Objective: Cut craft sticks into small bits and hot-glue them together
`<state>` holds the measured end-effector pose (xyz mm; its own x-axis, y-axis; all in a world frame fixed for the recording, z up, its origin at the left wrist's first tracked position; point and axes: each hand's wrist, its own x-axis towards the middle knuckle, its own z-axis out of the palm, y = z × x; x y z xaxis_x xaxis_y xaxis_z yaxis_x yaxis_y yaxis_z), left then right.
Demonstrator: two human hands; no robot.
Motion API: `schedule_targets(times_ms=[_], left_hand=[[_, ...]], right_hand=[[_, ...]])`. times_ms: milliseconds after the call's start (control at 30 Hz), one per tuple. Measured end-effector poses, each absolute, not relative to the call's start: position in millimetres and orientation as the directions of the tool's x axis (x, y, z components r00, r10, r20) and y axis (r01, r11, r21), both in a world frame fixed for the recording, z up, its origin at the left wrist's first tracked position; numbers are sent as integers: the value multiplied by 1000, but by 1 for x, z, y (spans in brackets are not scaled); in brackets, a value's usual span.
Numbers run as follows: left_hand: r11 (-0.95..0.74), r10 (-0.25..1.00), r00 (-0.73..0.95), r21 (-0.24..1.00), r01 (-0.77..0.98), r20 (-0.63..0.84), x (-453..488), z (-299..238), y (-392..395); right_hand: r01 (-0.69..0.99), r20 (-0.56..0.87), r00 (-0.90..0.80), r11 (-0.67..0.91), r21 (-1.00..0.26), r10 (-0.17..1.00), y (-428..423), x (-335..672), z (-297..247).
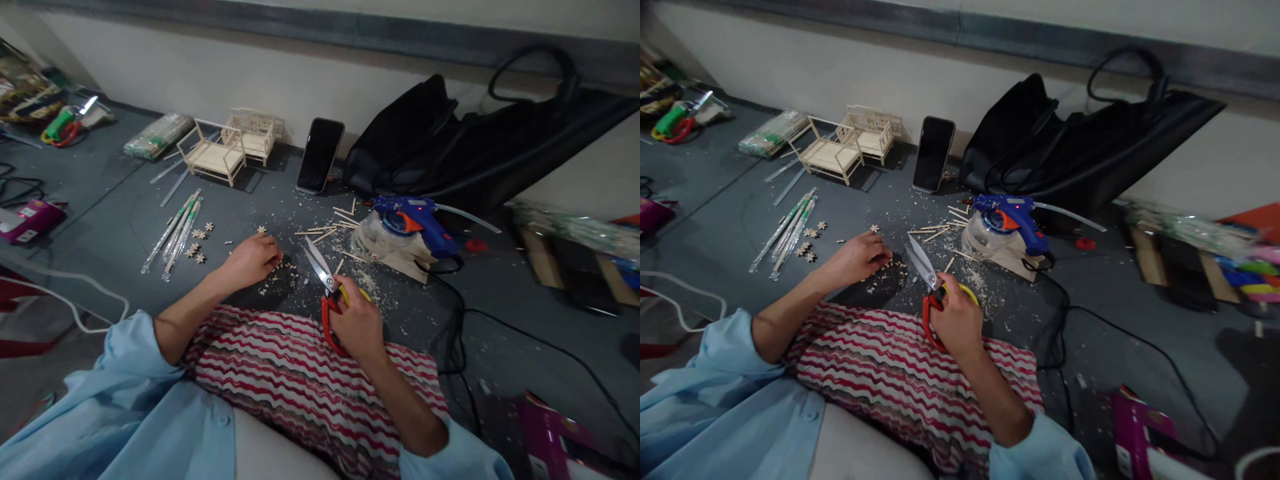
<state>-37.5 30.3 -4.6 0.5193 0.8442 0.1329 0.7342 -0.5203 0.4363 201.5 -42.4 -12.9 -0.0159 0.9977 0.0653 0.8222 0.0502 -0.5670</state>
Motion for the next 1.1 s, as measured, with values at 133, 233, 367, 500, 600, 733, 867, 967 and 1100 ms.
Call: schedule_targets(times_ms=[133,233,367,500,600,733,867,967,1100], left_hand=[[-500,857,506,405,766,100,-33,-9,30],[-500,859,504,355,790,89,-31,-9,28],[-484,872,483,295,824,80,-25,-7,23],[-478,876,472,288,830,96,-21,-7,22],[-477,876,455,426,769,158,-21,-6,21],[-321,927,329,838,441,181,-20,2,17],[12,972,234,996,-85,8,-15,11,11],[131,975,213,940,-315,-65,-12,16,9],[230,959,254,868,-441,-125,-9,18,8]], right_hand=[[821,73,-11,50,-569,997,-43,202,-14],[817,66,-13,49,-574,998,-42,202,-14],[817,56,-18,47,-575,998,-42,202,-14],[822,50,-15,41,-568,999,-43,203,-15],[820,56,-16,45,-571,998,-43,203,-15],[801,93,-27,78,-593,995,-43,204,-16],[802,152,-51,131,-582,987,-45,204,-17],[790,171,-84,170,-590,982,-47,204,-19],[797,200,-123,217,-563,972,-48,204,-20]])
